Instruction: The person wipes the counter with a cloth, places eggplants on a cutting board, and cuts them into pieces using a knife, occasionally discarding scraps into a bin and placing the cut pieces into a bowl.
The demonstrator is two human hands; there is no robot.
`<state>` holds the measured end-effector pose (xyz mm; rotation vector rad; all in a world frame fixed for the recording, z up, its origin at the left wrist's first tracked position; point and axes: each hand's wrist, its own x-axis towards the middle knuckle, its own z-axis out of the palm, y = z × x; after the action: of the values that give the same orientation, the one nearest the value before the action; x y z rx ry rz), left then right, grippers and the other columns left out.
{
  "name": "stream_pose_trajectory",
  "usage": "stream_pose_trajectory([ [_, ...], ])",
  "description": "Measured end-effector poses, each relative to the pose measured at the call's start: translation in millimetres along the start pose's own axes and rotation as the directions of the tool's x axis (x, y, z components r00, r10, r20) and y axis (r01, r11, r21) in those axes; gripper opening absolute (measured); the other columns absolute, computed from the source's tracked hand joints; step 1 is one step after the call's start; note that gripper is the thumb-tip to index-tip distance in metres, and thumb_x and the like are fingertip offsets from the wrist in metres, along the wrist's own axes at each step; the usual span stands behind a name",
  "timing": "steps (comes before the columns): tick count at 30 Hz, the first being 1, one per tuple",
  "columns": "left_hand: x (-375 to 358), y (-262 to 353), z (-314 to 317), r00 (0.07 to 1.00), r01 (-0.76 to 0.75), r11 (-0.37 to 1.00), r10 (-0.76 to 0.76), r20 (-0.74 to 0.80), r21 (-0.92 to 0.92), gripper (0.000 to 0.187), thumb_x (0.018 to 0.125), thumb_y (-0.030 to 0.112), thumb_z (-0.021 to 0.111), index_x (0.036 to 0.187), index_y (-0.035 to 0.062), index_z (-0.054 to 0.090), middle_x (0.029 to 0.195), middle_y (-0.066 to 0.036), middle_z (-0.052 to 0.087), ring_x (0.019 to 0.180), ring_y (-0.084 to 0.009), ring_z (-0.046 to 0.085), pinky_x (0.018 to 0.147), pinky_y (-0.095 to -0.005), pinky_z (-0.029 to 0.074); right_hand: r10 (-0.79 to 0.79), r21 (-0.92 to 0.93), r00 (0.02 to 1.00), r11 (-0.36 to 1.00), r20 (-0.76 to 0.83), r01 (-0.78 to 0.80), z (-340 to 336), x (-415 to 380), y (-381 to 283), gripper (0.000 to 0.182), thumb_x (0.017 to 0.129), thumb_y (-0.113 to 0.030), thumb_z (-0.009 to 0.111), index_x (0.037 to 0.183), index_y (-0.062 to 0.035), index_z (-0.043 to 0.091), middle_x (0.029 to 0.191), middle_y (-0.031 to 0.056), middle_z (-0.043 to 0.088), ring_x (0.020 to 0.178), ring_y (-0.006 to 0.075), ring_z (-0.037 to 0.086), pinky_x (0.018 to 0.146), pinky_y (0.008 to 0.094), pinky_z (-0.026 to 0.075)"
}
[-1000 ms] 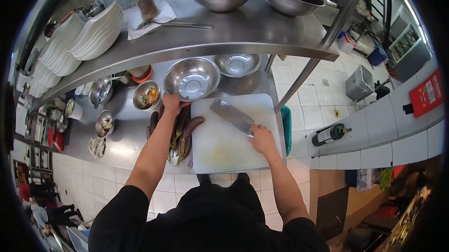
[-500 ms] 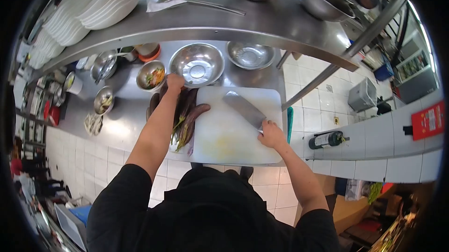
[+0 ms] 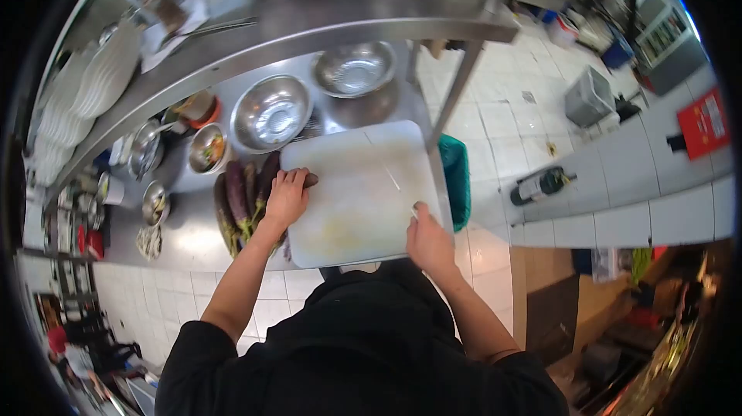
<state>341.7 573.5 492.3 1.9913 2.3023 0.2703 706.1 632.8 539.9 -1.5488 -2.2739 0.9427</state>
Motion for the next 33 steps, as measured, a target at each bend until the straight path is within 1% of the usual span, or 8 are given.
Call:
stream_pose_trajectory([
  [2,7,35,0,0.983,-0.179,0.943,0.160,-0.091,-0.281,0.047,0.089,0.005,0.072,0.135,0.0096,0.064,0.138,-0.013,0.065,0.125,-0.0401,0.058,0.109,-0.0559,0.044,0.040,-0.068,0.995,0.997,0.089,-0.034,-1,-22,2,0.033,0.100,-0.014,0.060,0.127,0.0042,0.053,0.097,0.0344,0.072,0.092,0.0549,0.073,0.084,0.0642,0.057],
  [5,18,103,27,0.964,-0.261,0.867,0.261,-0.060,-0.424,0.044,0.094,0.010,0.071,0.137,0.0166,0.065,0.140,-0.009,0.062,0.125,-0.0392,0.056,0.106,-0.0572,0.044,0.087,-0.107,0.992,0.991,0.090,-0.078,22,-37,21,0.029,0.100,-0.012,0.059,0.122,0.0061,0.054,0.097,0.0340,0.073,0.091,0.0548,0.073,0.085,0.0641,0.057],
  [12,22,150,53,0.949,-0.294,0.922,0.314,0.041,-0.251,0.037,0.100,0.021,0.069,0.137,0.0235,0.066,0.141,-0.002,0.059,0.125,-0.0354,0.051,0.098,-0.0611,0.039,0.340,-0.114,0.933,0.938,0.122,-0.327,2,-80,-65,0.021,0.096,-0.005,0.057,0.112,0.0085,0.055,0.097,0.0357,0.074,0.093,0.0538,0.075,0.085,0.0632,0.058],
  [17,21,150,56,0.945,-0.286,0.910,0.319,0.066,-0.301,0.036,0.101,0.021,0.069,0.137,0.0227,0.067,0.142,-0.002,0.057,0.126,-0.0352,0.051,0.097,-0.0609,0.038,0.443,-0.052,0.890,0.897,0.110,-0.440,17,-101,-89,0.022,0.097,-0.005,0.055,0.115,0.0088,0.055,0.098,0.0365,0.075,0.095,0.0526,0.076,0.084,0.0630,0.058],
  [21,18,148,56,0.950,-0.275,0.905,0.307,0.050,-0.325,0.033,0.103,0.022,0.067,0.136,0.0228,0.067,0.142,-0.002,0.059,0.127,-0.0349,0.051,0.100,-0.0595,0.038,0.343,0.105,0.939,0.934,-0.005,-0.341,68,-60,-10,0.024,0.103,-0.012,0.054,0.116,0.0095,0.056,0.096,0.0385,0.073,0.096,0.0543,0.073,0.086,0.0629,0.057],
  [26,22,146,54,0.953,-0.275,0.880,0.304,0.015,-0.387,0.033,0.105,0.025,0.066,0.137,0.0209,0.067,0.140,-0.003,0.062,0.130,-0.0343,0.053,0.104,-0.0569,0.038,0.057,0.138,0.994,0.989,-0.090,-0.044,5,-37,85,0.024,0.103,-0.014,0.055,0.115,0.0075,0.057,0.096,0.0372,0.073,0.095,0.0558,0.072,0.087,0.0640,0.056],
  [29,25,156,54,0.965,-0.197,0.918,0.244,0.097,-0.345,0.036,0.107,0.030,0.065,0.141,0.0178,0.066,0.145,-0.004,0.062,0.135,-0.0347,0.053,0.108,-0.0548,0.037,0.187,0.075,0.979,0.981,-0.076,-0.181,-40,-50,116,0.025,0.106,-0.018,0.056,0.114,0.0057,0.059,0.096,0.0369,0.072,0.095,0.0564,0.071,0.087,0.0630,0.056],
  [33,13,169,66,0.990,-0.143,0.980,0.141,-0.026,-0.135,0.040,0.109,0.033,0.063,0.145,0.0145,0.063,0.152,-0.011,0.059,0.141,-0.0389,0.051,0.116,-0.0565,0.036,0.182,0.370,0.945,0.926,-0.271,-0.072,-35,-52,219,0.039,0.112,-0.032,0.057,0.111,0.0065,0.062,0.093,0.0371,0.073,0.091,0.0554,0.072,0.082,0.0592,0.058],
])
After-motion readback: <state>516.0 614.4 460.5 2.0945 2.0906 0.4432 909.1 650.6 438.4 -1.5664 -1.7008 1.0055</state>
